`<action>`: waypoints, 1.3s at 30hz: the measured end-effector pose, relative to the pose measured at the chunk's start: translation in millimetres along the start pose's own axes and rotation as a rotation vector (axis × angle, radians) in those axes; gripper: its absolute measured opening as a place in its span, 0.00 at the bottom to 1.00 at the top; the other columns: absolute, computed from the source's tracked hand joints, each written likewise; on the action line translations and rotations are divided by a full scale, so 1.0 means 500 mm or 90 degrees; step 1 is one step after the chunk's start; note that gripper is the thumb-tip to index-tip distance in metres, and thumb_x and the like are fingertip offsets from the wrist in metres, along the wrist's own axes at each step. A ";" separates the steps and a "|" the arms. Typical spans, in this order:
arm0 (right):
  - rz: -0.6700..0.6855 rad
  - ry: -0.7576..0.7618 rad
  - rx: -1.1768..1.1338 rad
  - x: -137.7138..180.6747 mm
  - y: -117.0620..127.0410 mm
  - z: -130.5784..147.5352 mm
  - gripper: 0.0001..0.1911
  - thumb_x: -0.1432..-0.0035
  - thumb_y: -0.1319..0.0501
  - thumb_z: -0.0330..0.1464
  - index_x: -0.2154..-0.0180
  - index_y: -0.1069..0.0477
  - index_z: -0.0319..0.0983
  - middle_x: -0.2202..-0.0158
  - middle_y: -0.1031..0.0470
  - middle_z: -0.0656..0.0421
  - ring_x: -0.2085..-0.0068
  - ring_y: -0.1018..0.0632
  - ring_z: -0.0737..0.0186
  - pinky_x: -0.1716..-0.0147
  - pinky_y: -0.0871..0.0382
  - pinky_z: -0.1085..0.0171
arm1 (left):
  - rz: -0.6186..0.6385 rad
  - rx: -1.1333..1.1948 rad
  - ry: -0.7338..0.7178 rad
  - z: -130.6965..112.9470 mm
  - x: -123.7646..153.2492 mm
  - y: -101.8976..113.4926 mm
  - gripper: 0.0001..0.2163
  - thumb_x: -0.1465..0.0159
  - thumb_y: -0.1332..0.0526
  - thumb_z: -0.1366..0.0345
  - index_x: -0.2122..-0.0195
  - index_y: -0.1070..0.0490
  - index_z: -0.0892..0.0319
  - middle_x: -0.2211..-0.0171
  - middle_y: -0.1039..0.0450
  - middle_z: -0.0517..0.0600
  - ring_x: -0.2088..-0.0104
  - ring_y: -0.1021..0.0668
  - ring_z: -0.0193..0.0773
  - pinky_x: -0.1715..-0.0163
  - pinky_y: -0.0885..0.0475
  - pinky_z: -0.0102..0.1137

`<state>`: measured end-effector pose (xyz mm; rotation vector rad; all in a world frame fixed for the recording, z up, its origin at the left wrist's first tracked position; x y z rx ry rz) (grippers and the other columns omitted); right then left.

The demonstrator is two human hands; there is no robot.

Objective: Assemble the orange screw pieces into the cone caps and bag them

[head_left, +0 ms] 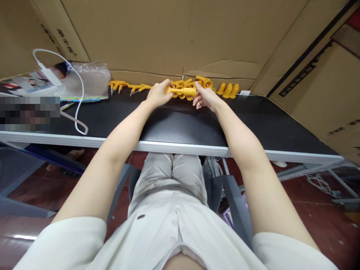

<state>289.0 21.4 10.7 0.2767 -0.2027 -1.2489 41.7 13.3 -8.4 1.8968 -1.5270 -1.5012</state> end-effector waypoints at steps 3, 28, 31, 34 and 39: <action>0.036 -0.032 -0.015 0.006 0.004 0.002 0.37 0.33 0.37 0.69 0.55 0.23 0.40 0.74 0.20 0.57 0.80 0.21 0.63 0.82 0.28 0.67 | -0.006 -0.010 0.011 0.002 -0.001 0.002 0.19 0.35 0.36 0.64 0.43 0.21 0.53 0.57 0.16 0.55 0.51 0.16 0.54 0.40 0.24 0.45; -0.013 0.013 -0.022 -0.002 0.004 -0.004 0.33 0.32 0.35 0.66 0.57 0.22 0.42 0.80 0.26 0.61 0.77 0.21 0.61 0.72 0.21 0.63 | 0.013 0.000 -0.008 0.000 0.003 0.007 0.17 0.33 0.33 0.59 0.43 0.22 0.52 0.53 0.15 0.55 0.45 0.15 0.57 0.37 0.25 0.47; -0.011 -0.001 -0.017 -0.008 0.004 -0.010 0.34 0.32 0.37 0.67 0.56 0.22 0.43 0.81 0.27 0.62 0.79 0.23 0.61 0.74 0.21 0.63 | 0.013 -0.014 -0.013 -0.006 0.005 0.008 0.18 0.33 0.32 0.59 0.43 0.22 0.53 0.54 0.14 0.55 0.46 0.15 0.57 0.38 0.25 0.47; -0.011 -0.011 -0.014 -0.009 0.002 -0.009 0.36 0.32 0.39 0.69 0.60 0.23 0.43 0.82 0.29 0.63 0.81 0.25 0.64 0.77 0.25 0.66 | 0.013 -0.018 -0.008 -0.010 0.005 0.008 0.18 0.33 0.31 0.59 0.43 0.22 0.53 0.54 0.15 0.55 0.47 0.15 0.57 0.37 0.25 0.47; -0.024 -0.020 -0.022 -0.008 -0.005 -0.005 0.38 0.33 0.41 0.71 0.66 0.27 0.41 0.83 0.32 0.63 0.83 0.29 0.67 0.81 0.32 0.69 | 0.016 -0.031 0.016 -0.009 0.003 0.004 0.19 0.34 0.30 0.58 0.42 0.23 0.53 0.52 0.15 0.55 0.46 0.15 0.58 0.37 0.25 0.48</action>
Point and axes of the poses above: each hand's wrist, its own x-axis away from the middle knuckle, its own y-axis out of the back of the hand, z = x × y, the point moved 2 cm from there along -x, towards the middle knuckle
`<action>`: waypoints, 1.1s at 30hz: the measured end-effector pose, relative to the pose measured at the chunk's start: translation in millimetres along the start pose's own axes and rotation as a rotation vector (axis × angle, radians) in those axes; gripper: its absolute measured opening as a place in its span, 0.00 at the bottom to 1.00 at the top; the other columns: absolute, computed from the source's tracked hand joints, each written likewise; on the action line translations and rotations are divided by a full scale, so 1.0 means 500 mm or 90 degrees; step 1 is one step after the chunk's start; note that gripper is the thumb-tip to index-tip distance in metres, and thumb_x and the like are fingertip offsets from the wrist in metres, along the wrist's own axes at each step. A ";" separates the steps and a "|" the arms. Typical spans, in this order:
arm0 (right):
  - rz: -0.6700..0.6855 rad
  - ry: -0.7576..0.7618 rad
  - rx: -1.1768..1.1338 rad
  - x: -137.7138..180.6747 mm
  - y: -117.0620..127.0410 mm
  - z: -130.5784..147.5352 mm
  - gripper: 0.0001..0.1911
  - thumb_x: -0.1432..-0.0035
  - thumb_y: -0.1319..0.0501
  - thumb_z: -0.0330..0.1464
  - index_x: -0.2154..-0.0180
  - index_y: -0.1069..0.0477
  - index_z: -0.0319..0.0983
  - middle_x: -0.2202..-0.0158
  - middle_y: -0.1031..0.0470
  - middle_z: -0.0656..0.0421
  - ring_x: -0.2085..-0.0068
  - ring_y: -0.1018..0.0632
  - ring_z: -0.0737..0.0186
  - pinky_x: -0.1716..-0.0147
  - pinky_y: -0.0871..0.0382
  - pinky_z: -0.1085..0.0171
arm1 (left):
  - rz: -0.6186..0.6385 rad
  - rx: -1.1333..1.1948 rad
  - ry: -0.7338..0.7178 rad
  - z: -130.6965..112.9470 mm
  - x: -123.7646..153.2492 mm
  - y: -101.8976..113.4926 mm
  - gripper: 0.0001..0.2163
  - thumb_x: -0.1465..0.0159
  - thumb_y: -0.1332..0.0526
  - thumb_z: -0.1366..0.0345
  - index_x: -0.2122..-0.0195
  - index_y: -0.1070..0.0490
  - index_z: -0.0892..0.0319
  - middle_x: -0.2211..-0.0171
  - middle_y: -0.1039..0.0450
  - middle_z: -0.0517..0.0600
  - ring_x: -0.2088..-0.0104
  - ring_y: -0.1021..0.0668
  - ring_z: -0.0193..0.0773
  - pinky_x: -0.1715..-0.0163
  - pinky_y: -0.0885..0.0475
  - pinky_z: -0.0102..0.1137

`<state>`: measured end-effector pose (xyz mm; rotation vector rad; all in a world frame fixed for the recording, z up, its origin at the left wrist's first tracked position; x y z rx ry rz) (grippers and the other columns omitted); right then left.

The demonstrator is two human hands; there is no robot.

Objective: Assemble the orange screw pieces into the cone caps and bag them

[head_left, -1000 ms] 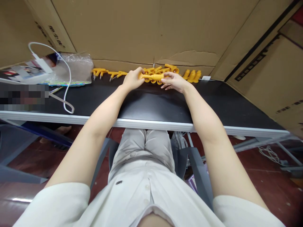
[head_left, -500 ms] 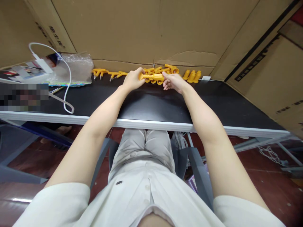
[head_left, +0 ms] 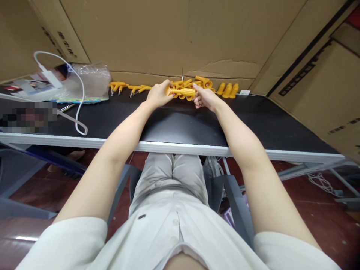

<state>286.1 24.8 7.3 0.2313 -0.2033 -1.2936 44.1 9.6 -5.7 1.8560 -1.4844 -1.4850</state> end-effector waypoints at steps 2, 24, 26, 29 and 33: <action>-0.003 0.003 -0.001 0.002 -0.003 0.001 0.39 0.33 0.41 0.71 0.66 0.27 0.41 0.84 0.33 0.63 0.84 0.29 0.68 0.82 0.34 0.69 | -0.002 -0.001 0.001 0.002 -0.003 -0.003 0.19 0.34 0.30 0.58 0.43 0.23 0.53 0.52 0.15 0.55 0.45 0.15 0.59 0.37 0.25 0.49; -0.011 0.094 -0.019 0.022 0.012 0.008 0.17 0.31 0.24 0.36 0.46 0.22 0.39 0.57 0.14 0.57 0.70 0.15 0.68 0.70 0.23 0.71 | -0.044 0.083 -0.047 0.041 -0.023 -0.031 0.16 0.35 0.23 0.55 0.54 0.27 0.51 0.59 0.17 0.51 0.47 0.14 0.57 0.44 0.22 0.49; -0.014 0.101 -0.014 0.019 0.012 0.005 0.16 0.31 0.24 0.38 0.48 0.21 0.38 0.58 0.14 0.56 0.69 0.15 0.67 0.71 0.23 0.72 | -0.043 0.076 -0.039 0.040 -0.022 -0.030 0.16 0.34 0.24 0.54 0.54 0.27 0.53 0.60 0.17 0.51 0.47 0.14 0.55 0.43 0.23 0.47; -0.024 0.107 -0.008 0.017 0.012 0.004 0.17 0.32 0.23 0.42 0.52 0.20 0.39 0.61 0.14 0.56 0.69 0.14 0.66 0.70 0.22 0.71 | -0.052 0.085 -0.044 0.037 -0.022 -0.028 0.16 0.35 0.24 0.54 0.54 0.27 0.53 0.59 0.17 0.51 0.47 0.14 0.56 0.42 0.23 0.48; -0.030 0.104 -0.002 0.021 0.008 0.010 0.21 0.33 0.24 0.49 0.61 0.22 0.39 0.68 0.16 0.57 0.72 0.16 0.67 0.72 0.23 0.72 | -0.042 0.066 -0.021 0.030 -0.020 -0.023 0.16 0.37 0.24 0.57 0.53 0.25 0.53 0.58 0.16 0.53 0.48 0.14 0.59 0.41 0.24 0.49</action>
Point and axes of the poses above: each hand's wrist, its own x-axis away from the middle knuckle, its own y-axis out of the back of the hand, z = x × y, the point moved 2 cm from there along -x, towards the middle knuckle
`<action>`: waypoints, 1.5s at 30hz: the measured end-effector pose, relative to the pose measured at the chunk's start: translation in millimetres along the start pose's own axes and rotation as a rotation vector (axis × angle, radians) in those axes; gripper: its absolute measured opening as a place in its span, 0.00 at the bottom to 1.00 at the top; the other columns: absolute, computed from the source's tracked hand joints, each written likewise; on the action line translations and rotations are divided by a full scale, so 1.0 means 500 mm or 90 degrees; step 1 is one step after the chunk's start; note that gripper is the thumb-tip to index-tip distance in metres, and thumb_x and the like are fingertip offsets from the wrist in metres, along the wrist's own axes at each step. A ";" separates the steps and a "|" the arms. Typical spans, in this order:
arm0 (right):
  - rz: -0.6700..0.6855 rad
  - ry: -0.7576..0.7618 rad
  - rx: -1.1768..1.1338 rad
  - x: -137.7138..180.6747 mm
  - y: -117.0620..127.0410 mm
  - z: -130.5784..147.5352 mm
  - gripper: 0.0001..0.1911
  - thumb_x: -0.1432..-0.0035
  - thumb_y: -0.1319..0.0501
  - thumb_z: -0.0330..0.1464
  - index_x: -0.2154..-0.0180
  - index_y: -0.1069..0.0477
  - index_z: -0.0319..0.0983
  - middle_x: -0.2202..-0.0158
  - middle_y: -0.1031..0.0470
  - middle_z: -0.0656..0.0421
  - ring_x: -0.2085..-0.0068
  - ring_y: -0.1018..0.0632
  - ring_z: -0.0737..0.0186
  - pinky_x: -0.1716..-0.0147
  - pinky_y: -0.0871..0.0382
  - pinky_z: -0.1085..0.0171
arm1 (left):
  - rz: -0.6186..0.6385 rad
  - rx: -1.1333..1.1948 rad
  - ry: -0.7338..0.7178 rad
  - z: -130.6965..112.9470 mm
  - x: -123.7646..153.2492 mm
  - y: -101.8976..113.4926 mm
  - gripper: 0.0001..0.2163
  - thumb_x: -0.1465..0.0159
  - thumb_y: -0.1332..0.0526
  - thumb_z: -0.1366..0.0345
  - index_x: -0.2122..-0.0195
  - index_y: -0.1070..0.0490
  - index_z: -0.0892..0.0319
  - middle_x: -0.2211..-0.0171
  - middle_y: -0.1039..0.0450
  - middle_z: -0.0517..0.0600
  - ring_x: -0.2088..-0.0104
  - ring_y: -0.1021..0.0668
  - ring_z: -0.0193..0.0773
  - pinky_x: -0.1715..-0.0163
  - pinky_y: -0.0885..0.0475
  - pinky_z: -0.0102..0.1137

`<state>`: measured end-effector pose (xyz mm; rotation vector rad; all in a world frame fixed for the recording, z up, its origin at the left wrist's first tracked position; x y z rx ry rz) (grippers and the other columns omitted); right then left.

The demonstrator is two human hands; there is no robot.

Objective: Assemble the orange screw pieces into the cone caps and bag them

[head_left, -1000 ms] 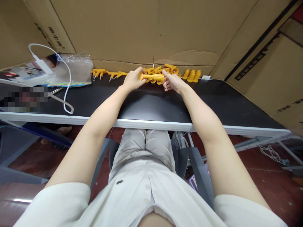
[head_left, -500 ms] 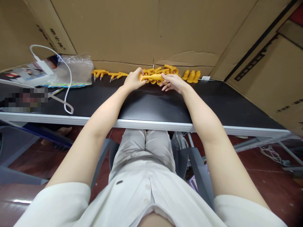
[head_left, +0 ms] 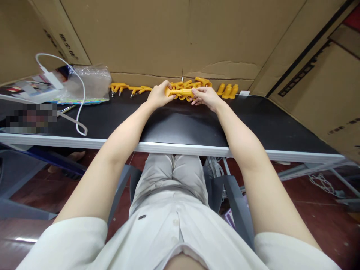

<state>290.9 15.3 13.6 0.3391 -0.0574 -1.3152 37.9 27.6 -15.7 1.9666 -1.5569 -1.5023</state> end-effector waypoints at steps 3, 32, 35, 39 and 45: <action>0.001 -0.012 0.004 0.003 -0.006 0.004 0.27 0.35 0.25 0.55 0.67 0.26 0.39 0.74 0.19 0.58 0.76 0.19 0.67 0.74 0.24 0.72 | 0.006 -0.011 0.004 -0.006 0.003 0.004 0.17 0.38 0.25 0.57 0.51 0.24 0.53 0.59 0.16 0.53 0.48 0.14 0.59 0.41 0.24 0.49; -0.064 -0.082 0.018 -0.012 -0.027 -0.009 0.36 0.29 0.41 0.68 0.60 0.23 0.40 0.83 0.35 0.63 0.82 0.33 0.68 0.78 0.29 0.67 | 0.034 -0.013 0.007 -0.029 0.018 0.014 0.16 0.37 0.27 0.57 0.51 0.24 0.53 0.57 0.16 0.54 0.46 0.15 0.60 0.37 0.25 0.52; -0.061 -0.101 0.009 -0.015 -0.029 -0.011 0.38 0.31 0.42 0.70 0.58 0.23 0.42 0.83 0.36 0.64 0.82 0.33 0.66 0.81 0.31 0.67 | 0.025 -0.003 -0.001 -0.027 0.016 0.012 0.16 0.38 0.27 0.56 0.50 0.24 0.51 0.56 0.16 0.54 0.45 0.15 0.61 0.37 0.25 0.53; -0.040 -0.121 0.005 -0.012 -0.031 -0.004 0.37 0.34 0.40 0.72 0.58 0.24 0.44 0.85 0.41 0.65 0.84 0.35 0.65 0.85 0.37 0.68 | 0.024 -0.017 0.001 -0.020 0.012 0.007 0.18 0.38 0.26 0.57 0.49 0.24 0.51 0.56 0.16 0.54 0.45 0.15 0.61 0.37 0.25 0.52; -0.035 -0.123 0.011 0.000 -0.036 0.008 0.38 0.35 0.41 0.72 0.61 0.26 0.44 0.87 0.45 0.67 0.85 0.40 0.67 0.87 0.42 0.68 | 0.009 0.014 -0.025 -0.013 0.008 0.000 0.18 0.35 0.26 0.53 0.48 0.24 0.51 0.55 0.16 0.54 0.43 0.16 0.60 0.37 0.26 0.49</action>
Point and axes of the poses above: each hand's wrist, its own x-axis away from the middle knuckle, its own y-axis out of the back of the hand, z = x × y, the point moved 2 cm from there along -x, towards the middle knuckle
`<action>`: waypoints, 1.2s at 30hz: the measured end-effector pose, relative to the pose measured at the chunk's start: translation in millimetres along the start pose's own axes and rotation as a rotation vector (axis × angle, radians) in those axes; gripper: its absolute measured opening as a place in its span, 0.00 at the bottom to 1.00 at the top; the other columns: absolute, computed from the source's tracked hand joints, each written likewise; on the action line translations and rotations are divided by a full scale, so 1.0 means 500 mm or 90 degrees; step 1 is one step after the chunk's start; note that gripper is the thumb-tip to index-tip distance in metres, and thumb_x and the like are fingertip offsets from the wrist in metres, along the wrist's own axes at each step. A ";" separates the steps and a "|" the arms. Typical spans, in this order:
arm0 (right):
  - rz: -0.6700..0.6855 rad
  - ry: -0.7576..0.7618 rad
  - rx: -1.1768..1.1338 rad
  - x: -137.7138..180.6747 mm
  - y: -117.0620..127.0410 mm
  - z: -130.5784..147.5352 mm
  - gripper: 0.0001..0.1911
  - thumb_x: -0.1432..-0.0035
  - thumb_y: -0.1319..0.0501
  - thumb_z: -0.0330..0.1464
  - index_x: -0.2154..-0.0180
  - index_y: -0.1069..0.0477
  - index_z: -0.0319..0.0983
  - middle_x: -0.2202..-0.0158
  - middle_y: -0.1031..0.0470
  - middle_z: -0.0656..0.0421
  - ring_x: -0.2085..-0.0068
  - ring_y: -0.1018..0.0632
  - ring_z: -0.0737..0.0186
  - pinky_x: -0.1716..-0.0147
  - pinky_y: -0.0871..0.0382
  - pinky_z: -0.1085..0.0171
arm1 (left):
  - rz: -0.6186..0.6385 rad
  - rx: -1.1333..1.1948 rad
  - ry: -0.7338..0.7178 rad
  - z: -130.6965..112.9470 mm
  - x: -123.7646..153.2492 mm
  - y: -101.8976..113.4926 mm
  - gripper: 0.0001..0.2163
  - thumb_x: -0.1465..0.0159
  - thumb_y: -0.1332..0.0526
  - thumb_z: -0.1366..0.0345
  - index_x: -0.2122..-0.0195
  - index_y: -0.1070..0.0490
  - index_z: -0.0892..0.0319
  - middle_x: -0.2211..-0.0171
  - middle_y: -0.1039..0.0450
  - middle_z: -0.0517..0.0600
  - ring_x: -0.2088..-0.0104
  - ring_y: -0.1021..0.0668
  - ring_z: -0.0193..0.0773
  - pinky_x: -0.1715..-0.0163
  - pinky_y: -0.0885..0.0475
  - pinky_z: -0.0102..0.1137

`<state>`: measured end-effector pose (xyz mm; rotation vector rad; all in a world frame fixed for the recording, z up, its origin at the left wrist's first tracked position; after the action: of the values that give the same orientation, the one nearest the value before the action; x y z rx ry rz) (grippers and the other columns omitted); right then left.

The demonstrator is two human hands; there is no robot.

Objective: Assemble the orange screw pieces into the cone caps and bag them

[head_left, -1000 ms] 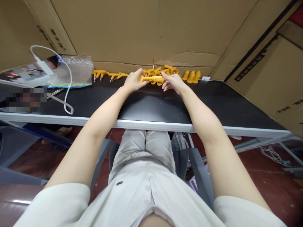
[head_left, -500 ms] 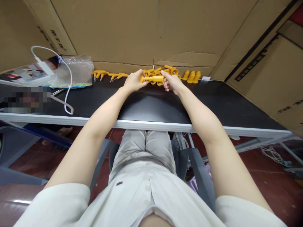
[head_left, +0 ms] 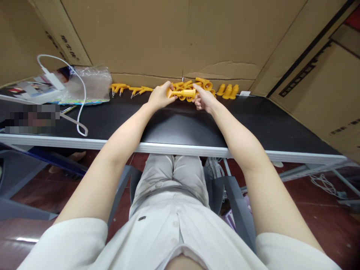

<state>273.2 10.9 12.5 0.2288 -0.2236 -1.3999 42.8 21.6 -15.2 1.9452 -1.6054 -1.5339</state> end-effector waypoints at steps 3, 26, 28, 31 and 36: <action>0.000 -0.019 -0.006 0.002 0.000 0.000 0.38 0.33 0.42 0.72 0.64 0.27 0.44 0.87 0.44 0.66 0.86 0.40 0.66 0.87 0.43 0.67 | -0.001 -0.002 -0.003 -0.003 0.001 0.000 0.18 0.35 0.27 0.52 0.48 0.23 0.51 0.56 0.16 0.53 0.45 0.15 0.59 0.37 0.26 0.49; 0.022 -0.067 -0.051 0.013 0.011 0.001 0.41 0.27 0.50 0.69 0.65 0.24 0.40 0.75 0.20 0.55 0.82 0.27 0.67 0.83 0.33 0.69 | -0.001 -0.006 0.041 -0.012 0.002 0.015 0.15 0.37 0.26 0.55 0.52 0.23 0.52 0.59 0.16 0.54 0.48 0.14 0.61 0.41 0.22 0.52; 0.030 -0.038 -0.076 0.017 0.011 0.004 0.36 0.26 0.46 0.66 0.60 0.24 0.40 0.66 0.14 0.54 0.78 0.21 0.66 0.79 0.27 0.69 | -0.013 0.007 0.025 -0.008 0.002 0.014 0.16 0.37 0.26 0.55 0.51 0.23 0.51 0.59 0.16 0.53 0.47 0.14 0.61 0.39 0.23 0.54; 0.049 0.024 -0.092 0.016 0.009 0.006 0.27 0.27 0.34 0.59 0.52 0.24 0.41 0.54 0.13 0.52 0.70 0.15 0.64 0.71 0.20 0.68 | -0.022 0.024 0.009 -0.002 0.000 0.011 0.16 0.37 0.26 0.55 0.50 0.22 0.51 0.58 0.16 0.53 0.45 0.14 0.61 0.37 0.24 0.55; 0.043 0.053 -0.068 0.012 0.005 0.006 0.13 0.24 0.31 0.41 0.47 0.25 0.40 0.51 0.15 0.54 0.68 0.14 0.68 0.69 0.19 0.71 | -0.003 0.012 0.046 0.010 -0.004 0.007 0.15 0.37 0.26 0.56 0.53 0.24 0.53 0.56 0.16 0.54 0.44 0.14 0.62 0.37 0.24 0.53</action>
<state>275.7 5.5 16.4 0.1891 -0.0863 -1.3285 36.8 24.0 -13.9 1.9925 -1.5932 -1.4386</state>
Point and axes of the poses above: each hand's wrist, its own x-axis away from the middle knuckle, its own y-axis out of the back of the hand, z = x × y, the point moved 2 cm from there along -x, towards the middle knuckle
